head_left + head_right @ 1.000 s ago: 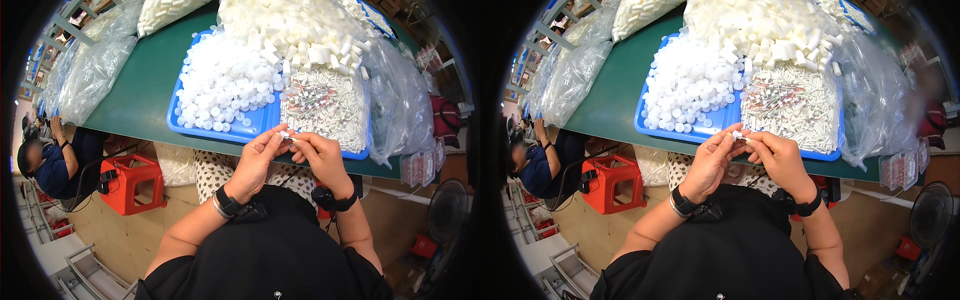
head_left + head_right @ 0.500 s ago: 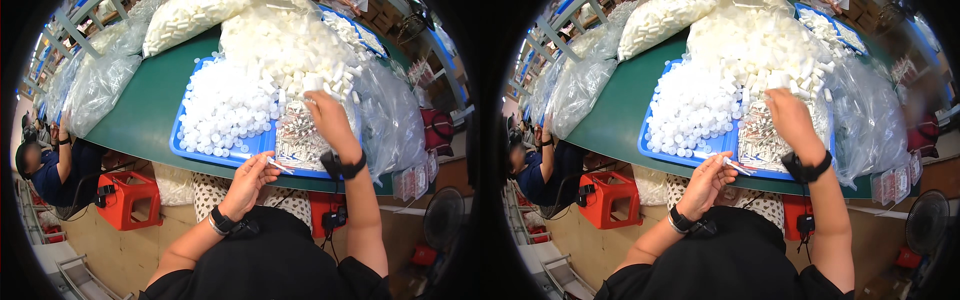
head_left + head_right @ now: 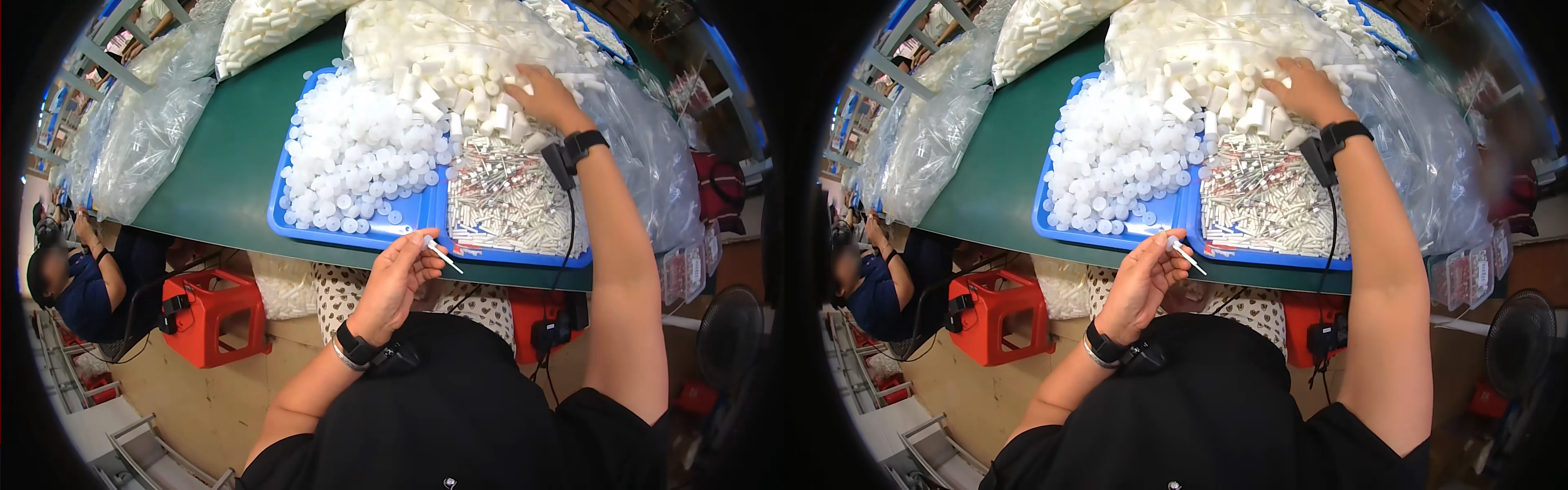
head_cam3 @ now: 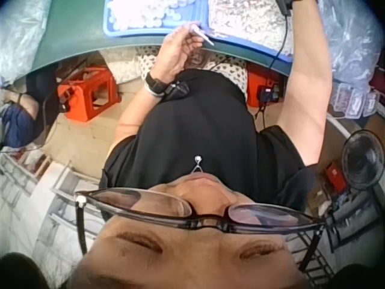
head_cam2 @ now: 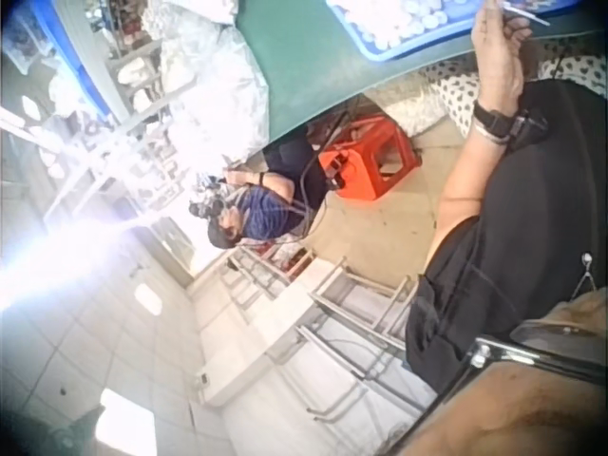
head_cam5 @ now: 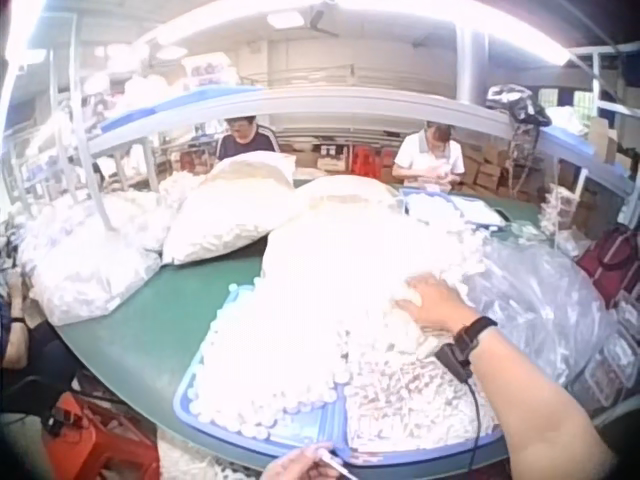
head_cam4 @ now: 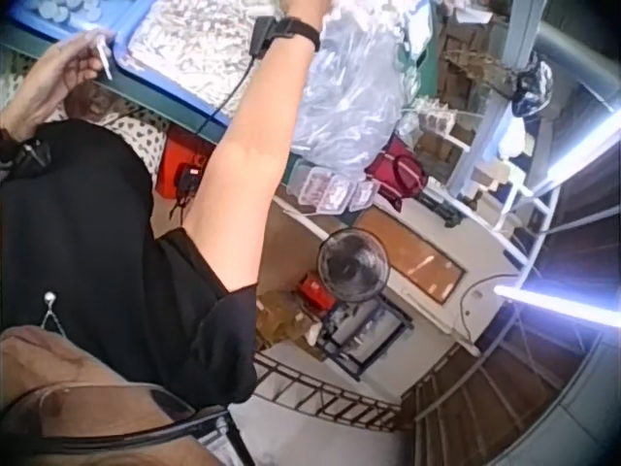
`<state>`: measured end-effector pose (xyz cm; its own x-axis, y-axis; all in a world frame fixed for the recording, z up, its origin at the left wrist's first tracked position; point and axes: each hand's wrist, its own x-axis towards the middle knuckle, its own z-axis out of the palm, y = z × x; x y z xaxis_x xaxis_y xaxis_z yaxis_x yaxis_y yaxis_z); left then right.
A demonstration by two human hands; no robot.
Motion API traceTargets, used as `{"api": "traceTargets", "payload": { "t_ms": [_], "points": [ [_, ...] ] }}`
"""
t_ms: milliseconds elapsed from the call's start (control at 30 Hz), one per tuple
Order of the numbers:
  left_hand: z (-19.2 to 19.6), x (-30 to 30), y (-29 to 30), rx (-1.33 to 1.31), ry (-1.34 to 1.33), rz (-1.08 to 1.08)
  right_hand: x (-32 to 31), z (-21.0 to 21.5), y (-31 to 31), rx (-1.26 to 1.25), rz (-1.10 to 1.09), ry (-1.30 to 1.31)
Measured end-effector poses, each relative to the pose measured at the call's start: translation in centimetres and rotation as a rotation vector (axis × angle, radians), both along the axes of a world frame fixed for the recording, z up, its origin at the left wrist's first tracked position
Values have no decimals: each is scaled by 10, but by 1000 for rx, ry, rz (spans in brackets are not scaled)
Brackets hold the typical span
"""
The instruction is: The person sits at a green table and repeatedly picks up small white plastic caps and thin white sticks. They insert the sticks into the caps by hand, one at a time, and place the assembled units into a blue tray. The process is continuous and repetitive throughout the clip.
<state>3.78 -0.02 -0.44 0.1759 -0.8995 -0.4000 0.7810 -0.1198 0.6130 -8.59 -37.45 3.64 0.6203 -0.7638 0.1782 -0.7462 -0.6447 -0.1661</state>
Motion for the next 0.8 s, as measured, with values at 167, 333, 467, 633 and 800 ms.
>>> {"api": "traceTargets", "payload": {
  "t_ms": [167,333,467,633,800],
  "points": [
    [5,-5,-5,13,14,-38,-7,-7,40,-17,186,36],
    [4,-10,-9,-2,20,-69,-18,-1,57,-88,161,-19],
    [5,-8,-7,6,13,-51,-23,21,76,-234,185,-108],
    [4,-9,-5,7,10,-53,-39,26,111,-217,134,-43],
    [7,-12,-5,20,-15,-58,-42,4,110,-115,168,-87]
  ]
}}
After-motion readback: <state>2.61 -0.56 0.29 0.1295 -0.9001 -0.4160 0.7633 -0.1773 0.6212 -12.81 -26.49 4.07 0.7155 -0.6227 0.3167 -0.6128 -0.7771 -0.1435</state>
